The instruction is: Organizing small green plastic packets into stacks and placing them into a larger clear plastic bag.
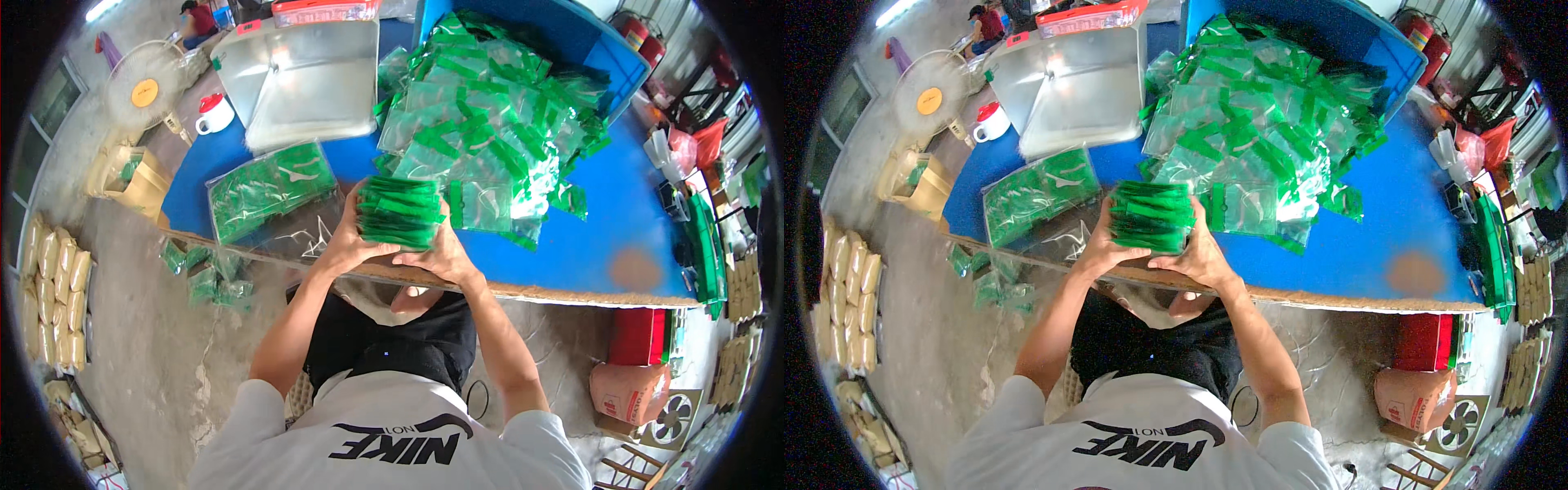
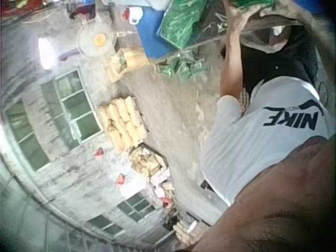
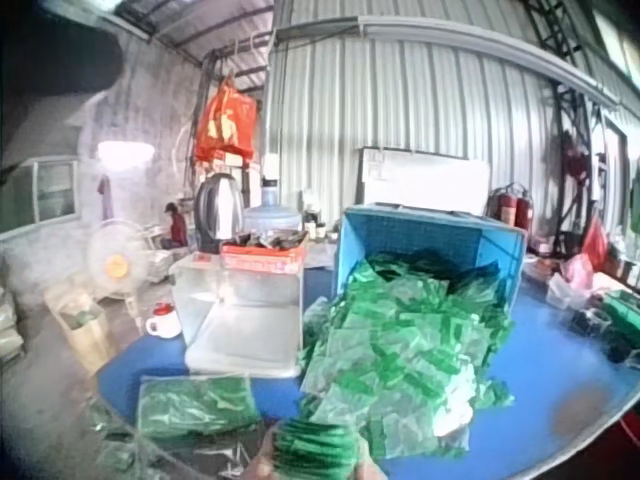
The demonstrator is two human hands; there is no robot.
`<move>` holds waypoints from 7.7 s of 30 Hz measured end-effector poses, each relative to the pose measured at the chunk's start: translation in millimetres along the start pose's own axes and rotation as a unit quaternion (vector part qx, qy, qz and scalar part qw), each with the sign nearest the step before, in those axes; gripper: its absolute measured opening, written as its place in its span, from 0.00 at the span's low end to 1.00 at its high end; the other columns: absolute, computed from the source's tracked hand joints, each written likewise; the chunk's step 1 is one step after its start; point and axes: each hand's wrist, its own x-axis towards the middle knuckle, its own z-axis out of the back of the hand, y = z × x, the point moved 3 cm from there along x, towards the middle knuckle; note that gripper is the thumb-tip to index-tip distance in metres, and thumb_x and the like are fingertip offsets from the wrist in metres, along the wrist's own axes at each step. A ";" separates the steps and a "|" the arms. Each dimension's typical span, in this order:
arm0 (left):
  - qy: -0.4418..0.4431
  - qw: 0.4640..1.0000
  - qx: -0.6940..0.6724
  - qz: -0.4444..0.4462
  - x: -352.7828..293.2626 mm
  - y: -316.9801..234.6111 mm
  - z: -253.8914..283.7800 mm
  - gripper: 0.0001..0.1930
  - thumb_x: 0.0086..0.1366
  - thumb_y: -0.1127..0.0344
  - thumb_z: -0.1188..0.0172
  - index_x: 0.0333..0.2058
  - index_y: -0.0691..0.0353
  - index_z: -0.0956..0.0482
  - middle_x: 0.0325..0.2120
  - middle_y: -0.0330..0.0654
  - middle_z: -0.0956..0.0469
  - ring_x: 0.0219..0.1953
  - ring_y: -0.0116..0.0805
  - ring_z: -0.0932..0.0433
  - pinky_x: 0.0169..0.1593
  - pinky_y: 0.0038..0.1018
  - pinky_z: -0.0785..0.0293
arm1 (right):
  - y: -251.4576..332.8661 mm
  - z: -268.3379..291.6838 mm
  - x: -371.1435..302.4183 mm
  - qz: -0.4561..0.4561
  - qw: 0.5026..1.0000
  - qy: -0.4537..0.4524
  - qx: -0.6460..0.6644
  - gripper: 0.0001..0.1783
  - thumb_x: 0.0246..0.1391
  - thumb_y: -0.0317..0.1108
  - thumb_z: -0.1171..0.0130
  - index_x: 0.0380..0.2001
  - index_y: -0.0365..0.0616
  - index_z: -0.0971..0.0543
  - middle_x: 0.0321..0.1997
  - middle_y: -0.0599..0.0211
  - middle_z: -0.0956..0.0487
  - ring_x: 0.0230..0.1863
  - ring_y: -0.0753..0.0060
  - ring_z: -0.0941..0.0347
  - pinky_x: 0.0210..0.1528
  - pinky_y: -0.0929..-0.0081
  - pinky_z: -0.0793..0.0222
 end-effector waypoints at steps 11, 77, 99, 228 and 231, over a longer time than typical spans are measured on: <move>0.003 0.996 -0.029 -0.083 17.7 -19.9 -11.5 0.69 0.44 0.67 0.18 0.73 0.59 0.67 0.70 0.48 0.48 0.70 0.38 0.46 0.72 0.36 0.48 | 8.0 -0.3 12.8 -0.039 0.997 0.018 -0.066 0.59 0.37 0.38 0.20 0.65 0.40 0.49 0.60 0.43 0.30 0.63 0.41 0.33 0.64 0.56 0.35; -0.139 0.948 -0.282 0.045 -15.7 -4.0 -56.6 0.32 0.52 0.74 0.28 0.56 0.64 0.30 0.51 0.40 0.23 0.57 0.31 0.27 0.61 0.32 0.34 | 17.8 -19.7 -28.6 -0.235 0.832 -0.176 0.471 0.39 0.52 0.33 0.31 0.65 0.45 0.37 0.62 0.63 0.30 0.64 0.62 0.34 0.64 0.58 0.37; 0.057 0.991 0.105 -0.065 -2.5 6.9 -3.5 0.69 0.44 0.71 0.21 0.72 0.58 0.69 0.68 0.53 0.49 0.70 0.46 0.46 0.70 0.37 0.46 | -16.0 20.8 -9.4 -0.147 0.977 -0.024 0.154 0.46 0.32 0.36 0.15 0.54 0.39 0.31 0.47 0.66 0.22 0.49 0.74 0.29 0.55 0.74 0.33; -0.142 0.831 0.527 -0.104 -4.3 -109.2 56.9 0.06 0.53 0.74 0.29 0.29 0.63 0.18 0.32 0.41 0.24 0.22 0.31 0.26 0.28 0.28 0.28 | 71.4 -90.5 11.5 -0.430 0.751 0.052 0.498 0.22 0.52 0.37 0.33 0.48 0.41 0.22 0.44 0.61 0.18 0.39 0.64 0.18 0.39 0.60 0.18; -0.136 0.843 0.511 -0.094 -0.4 -109.4 56.6 0.06 0.52 0.76 0.29 0.28 0.63 0.18 0.31 0.41 0.24 0.21 0.29 0.27 0.27 0.28 0.29 | 57.0 -112.6 14.3 -0.434 0.752 0.098 0.485 0.22 0.52 0.38 0.34 0.49 0.41 0.23 0.43 0.60 0.18 0.39 0.62 0.18 0.40 0.57 0.17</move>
